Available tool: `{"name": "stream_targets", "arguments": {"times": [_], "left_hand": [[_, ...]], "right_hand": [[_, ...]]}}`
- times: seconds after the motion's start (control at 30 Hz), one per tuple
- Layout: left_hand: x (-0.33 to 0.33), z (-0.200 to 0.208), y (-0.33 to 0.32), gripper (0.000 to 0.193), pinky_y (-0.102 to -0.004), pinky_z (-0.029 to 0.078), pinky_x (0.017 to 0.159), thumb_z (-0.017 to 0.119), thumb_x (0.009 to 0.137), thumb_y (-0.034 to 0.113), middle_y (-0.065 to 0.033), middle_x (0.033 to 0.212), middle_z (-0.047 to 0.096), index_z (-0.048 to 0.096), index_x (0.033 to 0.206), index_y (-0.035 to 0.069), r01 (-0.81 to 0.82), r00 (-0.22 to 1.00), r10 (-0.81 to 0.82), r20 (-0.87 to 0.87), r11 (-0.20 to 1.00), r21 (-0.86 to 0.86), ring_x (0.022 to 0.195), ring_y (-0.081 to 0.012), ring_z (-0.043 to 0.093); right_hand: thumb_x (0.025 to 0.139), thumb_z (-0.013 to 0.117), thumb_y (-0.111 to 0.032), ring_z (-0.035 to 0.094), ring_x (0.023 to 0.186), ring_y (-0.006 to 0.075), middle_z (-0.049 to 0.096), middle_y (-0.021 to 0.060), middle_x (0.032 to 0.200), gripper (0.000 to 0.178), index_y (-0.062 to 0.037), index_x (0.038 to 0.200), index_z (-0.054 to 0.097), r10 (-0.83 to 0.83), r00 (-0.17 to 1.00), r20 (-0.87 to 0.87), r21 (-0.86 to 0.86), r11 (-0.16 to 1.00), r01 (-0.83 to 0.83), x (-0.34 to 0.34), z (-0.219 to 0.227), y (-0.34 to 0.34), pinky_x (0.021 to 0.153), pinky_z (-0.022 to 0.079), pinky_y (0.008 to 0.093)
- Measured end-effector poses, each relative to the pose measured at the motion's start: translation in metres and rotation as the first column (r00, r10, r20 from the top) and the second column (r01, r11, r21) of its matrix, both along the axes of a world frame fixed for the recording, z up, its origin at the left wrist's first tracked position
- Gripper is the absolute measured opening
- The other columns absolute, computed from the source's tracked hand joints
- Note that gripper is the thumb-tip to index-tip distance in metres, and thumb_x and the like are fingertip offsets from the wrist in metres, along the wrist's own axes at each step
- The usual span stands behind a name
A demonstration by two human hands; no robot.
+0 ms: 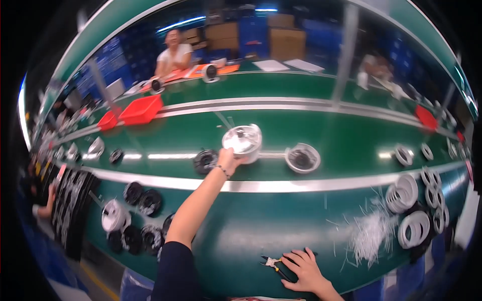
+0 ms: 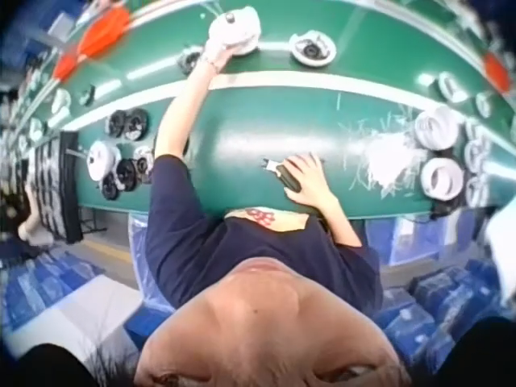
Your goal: Assembling circular electronic components on a factory production line.
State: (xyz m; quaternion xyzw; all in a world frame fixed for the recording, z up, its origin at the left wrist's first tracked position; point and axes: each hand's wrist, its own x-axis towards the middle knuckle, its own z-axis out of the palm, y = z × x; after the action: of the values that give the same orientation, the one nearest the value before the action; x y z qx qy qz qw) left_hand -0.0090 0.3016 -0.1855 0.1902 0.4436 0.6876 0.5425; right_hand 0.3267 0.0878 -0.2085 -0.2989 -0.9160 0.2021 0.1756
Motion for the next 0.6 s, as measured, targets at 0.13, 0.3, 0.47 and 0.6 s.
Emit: {"name": "stream_targets", "arguments": {"times": [0.13,0.3,0.47,0.6], "left_hand": [[-0.018,-0.041,0.036,0.031,-0.0394,0.041,0.091,0.035,0.088,0.01,-0.0135,0.116,0.045,0.041,0.117,0.001,0.246,0.967,-0.235,-0.095,0.961,0.127,0.106,-0.0251,0.046],[-0.024,-0.033,0.015,0.062,-0.0373,0.035,0.092,0.047,0.085,0.043,-0.0163,0.133,0.028,0.026,0.13,0.006,0.04,0.976,-0.07,-0.208,0.989,-0.145,0.118,-0.0282,0.034],[-0.068,-0.025,-0.018,0.059,-0.0301,0.035,0.077,0.053,0.082,0.038,-0.0051,0.123,0.039,0.03,0.129,0.011,-0.021,0.714,-0.038,-0.7,0.997,-0.076,0.107,-0.0178,0.039],[-0.14,-0.022,-0.034,0.051,-0.0308,0.034,0.089,0.051,0.085,0.021,-0.014,0.127,0.038,0.029,0.128,0.003,-0.112,0.411,0.258,-0.874,0.966,0.233,0.112,-0.0239,0.04]], "right_hand": [[0.066,0.067,-0.034,0.038,0.114,0.0305,0.046,0.0081,0.12,0.051,-0.012,0.109,0.054,-0.009,0.992,-0.128,-0.003,1.0,0.009,0.005,-0.001,0.004,0.096,0.022,0.0546],[0.059,0.068,-0.009,0.056,0.074,0.0266,0.06,0.01,0.083,0.027,-0.0043,0.084,0.061,-0.432,0.786,-0.443,0.354,0.721,0.596,0.092,0.043,0.038,0.069,0.044,0.0359],[0.067,0.062,-0.014,0.058,0.066,0.0285,0.06,0.0129,0.074,0.023,-0.0002,0.086,0.061,-0.911,0.031,-0.412,0.323,-0.114,0.94,0.244,0.073,0.047,0.063,0.045,0.034],[0.066,0.066,-0.028,0.056,0.075,0.0314,0.058,0.0173,0.078,0.037,-0.0002,0.089,0.062,-0.959,-0.085,-0.27,0.43,-0.199,0.881,0.303,0.065,0.07,0.067,0.043,0.0399]]}}
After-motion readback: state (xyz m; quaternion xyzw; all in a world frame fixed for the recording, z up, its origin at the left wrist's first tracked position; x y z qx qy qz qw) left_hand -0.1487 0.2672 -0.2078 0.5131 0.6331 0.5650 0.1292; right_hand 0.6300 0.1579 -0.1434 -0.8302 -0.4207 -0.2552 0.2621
